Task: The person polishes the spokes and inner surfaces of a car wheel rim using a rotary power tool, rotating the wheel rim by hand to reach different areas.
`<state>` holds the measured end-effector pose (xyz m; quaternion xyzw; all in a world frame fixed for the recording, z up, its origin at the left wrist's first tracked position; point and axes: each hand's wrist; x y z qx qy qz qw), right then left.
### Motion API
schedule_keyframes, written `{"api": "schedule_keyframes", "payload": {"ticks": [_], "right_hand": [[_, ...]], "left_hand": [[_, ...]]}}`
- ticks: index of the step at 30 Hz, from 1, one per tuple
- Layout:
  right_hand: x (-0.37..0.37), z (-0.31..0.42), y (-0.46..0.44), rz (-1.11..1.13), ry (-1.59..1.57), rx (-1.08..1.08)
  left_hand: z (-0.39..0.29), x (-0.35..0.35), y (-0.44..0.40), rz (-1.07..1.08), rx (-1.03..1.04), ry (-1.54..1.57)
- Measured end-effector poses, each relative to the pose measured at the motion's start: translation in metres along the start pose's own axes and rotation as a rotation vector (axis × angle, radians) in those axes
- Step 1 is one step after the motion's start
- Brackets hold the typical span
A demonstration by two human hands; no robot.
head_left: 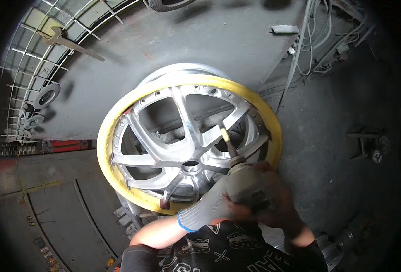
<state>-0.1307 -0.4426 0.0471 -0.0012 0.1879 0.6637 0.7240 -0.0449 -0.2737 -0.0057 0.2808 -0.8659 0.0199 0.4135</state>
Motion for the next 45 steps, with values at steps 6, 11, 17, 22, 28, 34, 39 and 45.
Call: {"api": "schedule_keyframes", "payload": {"ticks": [6, 11, 17, 22, 28, 34, 39, 45], "right_hand": [[-0.021, -0.013, -0.004, -0.108, -0.022, -0.087], [-0.022, -0.011, -0.006, -0.127, -0.194, -0.012], [-0.01, -0.007, 0.0, -0.025, 0.041, 0.018], [0.006, 0.002, -0.001, 0.066, 0.092, 0.045], [-0.002, 0.011, -0.005, -0.026, 0.04, -0.063], [-0.021, 0.006, -0.008, -0.058, -0.01, 0.018], [-0.011, -0.004, -0.001, 0.024, 0.11, 0.053], [0.012, 0.01, -0.003, 0.122, 0.094, 0.101]], "left_hand": [[0.003, 0.02, -0.034, 0.045, 0.068, 0.06], [0.033, 0.014, -0.041, 0.082, 0.383, 0.032], [-0.011, 0.006, -0.004, -0.005, -0.023, -0.037], [0.013, -0.01, 0.023, -0.121, -0.084, 0.121], [-0.007, 0.006, 0.001, -0.029, -0.027, 0.078], [-0.039, 0.033, -0.022, 0.039, -0.026, 0.092], [-0.02, 0.013, 0.0, -0.053, -0.096, 0.139], [0.015, -0.018, 0.037, -0.183, -0.07, 0.21]]}}
Point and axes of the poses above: each hand's wrist, its own y-axis away from the middle knuckle, its own x-axis out of the palm, z = x × y, and after that the axes turned 8 degrees about x, right-handed
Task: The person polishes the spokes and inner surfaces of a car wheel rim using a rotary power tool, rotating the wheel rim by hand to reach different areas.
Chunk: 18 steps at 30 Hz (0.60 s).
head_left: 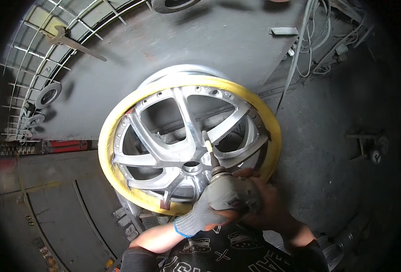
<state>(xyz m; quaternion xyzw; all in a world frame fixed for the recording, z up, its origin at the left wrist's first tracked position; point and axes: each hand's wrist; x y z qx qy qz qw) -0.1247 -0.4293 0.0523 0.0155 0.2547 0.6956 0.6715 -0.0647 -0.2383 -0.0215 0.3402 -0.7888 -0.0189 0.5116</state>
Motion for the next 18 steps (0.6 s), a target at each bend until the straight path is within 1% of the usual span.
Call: {"api": "schedule_keyframes", "payload": {"ticks": [2, 4, 5, 6, 7, 8, 9, 10, 12, 13, 15, 16, 17, 18], "right_hand": [[0.001, 0.002, 0.0, -0.005, -0.007, -0.024], [-0.002, 0.005, -0.002, 0.011, -0.101, -0.001], [-0.003, 0.002, -0.001, 0.012, -0.1, -0.001], [-0.005, -0.003, 0.002, -0.039, -0.093, -0.021], [-0.006, -0.006, 0.003, -0.091, -0.087, -0.041], [-0.008, -0.003, 0.002, -0.091, -0.086, -0.041], [-0.011, 0.003, -0.001, -0.125, -0.099, -0.034], [-0.014, 0.006, -0.003, -0.16, -0.112, -0.029], [-0.015, -0.005, -0.004, -0.167, -0.099, -0.058], [-0.015, -0.01, -0.003, -0.171, -0.088, -0.084], [-0.014, -0.006, 0.0, -0.146, -0.077, -0.044], [-0.014, -0.003, 0.001, -0.118, -0.065, -0.006], [-0.011, 0.001, 0.001, -0.117, -0.067, -0.006], [-0.007, 0.006, 0.001, -0.076, -0.052, 0.019]], "left_hand": [[0.0, -0.001, 0.001, 0.009, 0.021, -0.013], [-0.005, 0.006, -0.006, 0.055, 0.049, -0.058], [-0.008, 0.011, -0.012, 0.085, 0.068, -0.09], [-0.012, 0.018, -0.017, 0.118, 0.098, -0.12], [-0.014, 0.023, -0.022, 0.153, 0.143, -0.157], [-0.014, 0.027, -0.026, 0.187, 0.231, -0.185], [-0.011, 0.03, -0.031, 0.214, 0.382, -0.189], [-0.013, 0.033, -0.033, 0.228, 0.437, -0.224], [-0.032, 0.035, -0.028, 0.284, 0.112, -0.579], [-0.026, 0.031, -0.027, 0.214, 0.076, -0.419], [-0.015, 0.021, -0.032, 0.145, 0.038, -0.259], [-0.005, 0.014, -0.039, 0.386, -0.267, 0.591], [0.0, 0.006, -0.04, 0.488, -0.374, 1.046], [0.006, -0.001, -0.041, 0.593, -0.565, 1.453]]}}
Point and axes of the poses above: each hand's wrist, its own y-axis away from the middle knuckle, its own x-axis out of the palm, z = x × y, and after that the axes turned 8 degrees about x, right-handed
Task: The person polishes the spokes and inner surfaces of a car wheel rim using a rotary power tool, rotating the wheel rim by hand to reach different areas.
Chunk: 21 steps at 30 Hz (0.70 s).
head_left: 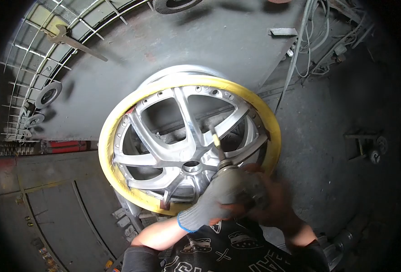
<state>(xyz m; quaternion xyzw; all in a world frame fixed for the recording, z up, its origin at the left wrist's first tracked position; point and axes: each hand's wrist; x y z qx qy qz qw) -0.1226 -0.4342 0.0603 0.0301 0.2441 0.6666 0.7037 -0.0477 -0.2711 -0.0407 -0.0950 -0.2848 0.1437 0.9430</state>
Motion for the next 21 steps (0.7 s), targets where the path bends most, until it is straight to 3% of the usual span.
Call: {"api": "schedule_keyframes", "payload": {"ticks": [5, 6, 9, 11, 15, 18, 20, 21], "right_hand": [[0.014, -0.004, -0.003, 0.045, 0.031, -0.079], [0.014, -0.003, -0.004, 0.01, 0.002, -0.106], [-0.001, -0.003, -0.004, -0.07, -0.022, -0.102], [-0.015, -0.003, -0.004, -0.111, -0.019, -0.067], [-0.03, -0.013, -0.008, -0.127, -0.018, -0.084], [-0.029, -0.026, -0.009, -0.108, -0.124, -0.119], [-0.025, -0.024, -0.006, -0.075, -0.217, -0.105], [-0.021, -0.017, -0.002, -0.08, -0.055, -0.04]], "left_hand": [[0.007, -0.022, 0.056, -0.633, 0.63, -0.954], [0.009, -0.017, 0.049, -0.633, 0.628, -0.955], [0.031, 0.026, -0.007, -0.569, 0.544, -1.374], [0.049, 0.056, -0.044, -0.338, 0.324, -1.997], [0.028, 0.034, -0.047, -0.27, 0.401, -1.895], [0.034, 0.037, -0.044, -0.53, 0.497, -1.55], [0.029, 0.031, -0.038, -0.333, 0.442, -1.895], [0.021, 0.02, -0.032, -0.263, 0.429, -2.005]]}}
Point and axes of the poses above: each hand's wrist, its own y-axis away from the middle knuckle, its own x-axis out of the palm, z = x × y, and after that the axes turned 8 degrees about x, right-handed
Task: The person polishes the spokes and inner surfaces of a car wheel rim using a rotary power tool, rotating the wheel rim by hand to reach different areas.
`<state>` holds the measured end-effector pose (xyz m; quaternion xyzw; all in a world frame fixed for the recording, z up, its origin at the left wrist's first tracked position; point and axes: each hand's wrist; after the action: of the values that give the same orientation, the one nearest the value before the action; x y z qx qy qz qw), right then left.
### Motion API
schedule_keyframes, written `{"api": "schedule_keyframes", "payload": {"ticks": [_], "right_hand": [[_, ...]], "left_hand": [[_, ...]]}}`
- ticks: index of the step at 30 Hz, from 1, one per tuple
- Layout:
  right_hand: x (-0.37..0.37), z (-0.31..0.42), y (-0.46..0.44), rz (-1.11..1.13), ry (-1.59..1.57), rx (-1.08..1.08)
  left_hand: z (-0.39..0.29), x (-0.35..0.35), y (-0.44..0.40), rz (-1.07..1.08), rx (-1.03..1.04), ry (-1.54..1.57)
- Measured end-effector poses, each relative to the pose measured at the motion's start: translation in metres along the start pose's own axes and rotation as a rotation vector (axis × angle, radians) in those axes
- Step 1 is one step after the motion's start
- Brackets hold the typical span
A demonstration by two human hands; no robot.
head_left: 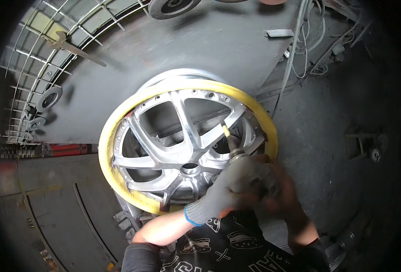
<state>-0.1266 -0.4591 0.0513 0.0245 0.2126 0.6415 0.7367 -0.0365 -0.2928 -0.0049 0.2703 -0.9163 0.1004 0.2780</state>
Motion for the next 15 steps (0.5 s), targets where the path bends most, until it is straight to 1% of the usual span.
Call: {"api": "schedule_keyframes", "payload": {"ticks": [1, 2, 3, 4, 6, 7, 9, 10, 11, 12, 13, 15], "right_hand": [[0.006, 0.003, 0.002, -0.001, 0.083, 0.029], [0.011, 0.006, 0.005, 0.0, 0.166, 0.058], [0.017, 0.007, 0.006, 0.061, 0.181, 0.064], [0.022, 0.008, 0.006, 0.122, 0.196, 0.072], [0.027, 0.014, 0.004, 0.142, 0.137, 0.067], [0.027, 0.015, 0.003, 0.162, 0.081, 0.059], [0.025, 0.013, 0.003, 0.151, 0.038, 0.054], [0.022, 0.012, 0.002, 0.144, -0.005, 0.05], [0.018, 0.012, 0.003, 0.14, 0.0, 0.05], [0.014, 0.013, 0.003, 0.066, 0.032, 0.013], [0.009, 0.012, 0.004, -0.008, 0.063, -0.023], [-0.009, 0.001, 0.005, -0.026, 0.052, -0.051]], "left_hand": [[0.059, -0.013, 0.016, 0.055, -0.131, 0.973], [0.1, -0.024, 0.03, 0.117, -0.259, 1.947], [0.114, -0.032, 0.043, 0.117, -0.258, 1.946], [0.115, -0.036, 0.051, 0.076, -0.223, 1.76], [0.105, -0.045, 0.061, 0.036, -0.195, 1.574], [0.073, -0.04, 0.054, 0.265, -0.309, 1.794], [0.028, -0.023, 0.034, 0.519, -0.431, 1.997], [0.012, -0.012, 0.024, -0.037, -0.521, 1.61], [0.01, -0.008, 0.019, -0.301, -0.531, 1.41], [0.008, -0.004, 0.014, -0.529, -0.566, 1.156], [0.016, 0.003, 0.007, -0.447, -0.347, 1.012], [0.039, 0.021, -0.01, -0.277, 0.077, 0.707]]}}
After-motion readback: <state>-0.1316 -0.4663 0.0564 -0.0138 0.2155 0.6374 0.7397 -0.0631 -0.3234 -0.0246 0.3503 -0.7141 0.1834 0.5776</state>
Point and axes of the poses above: each hand's wrist, its own y-axis away from the middle knuckle, its own x-axis out of the palm, z = x × y, and after that the axes turned 8 degrees about x, right-handed
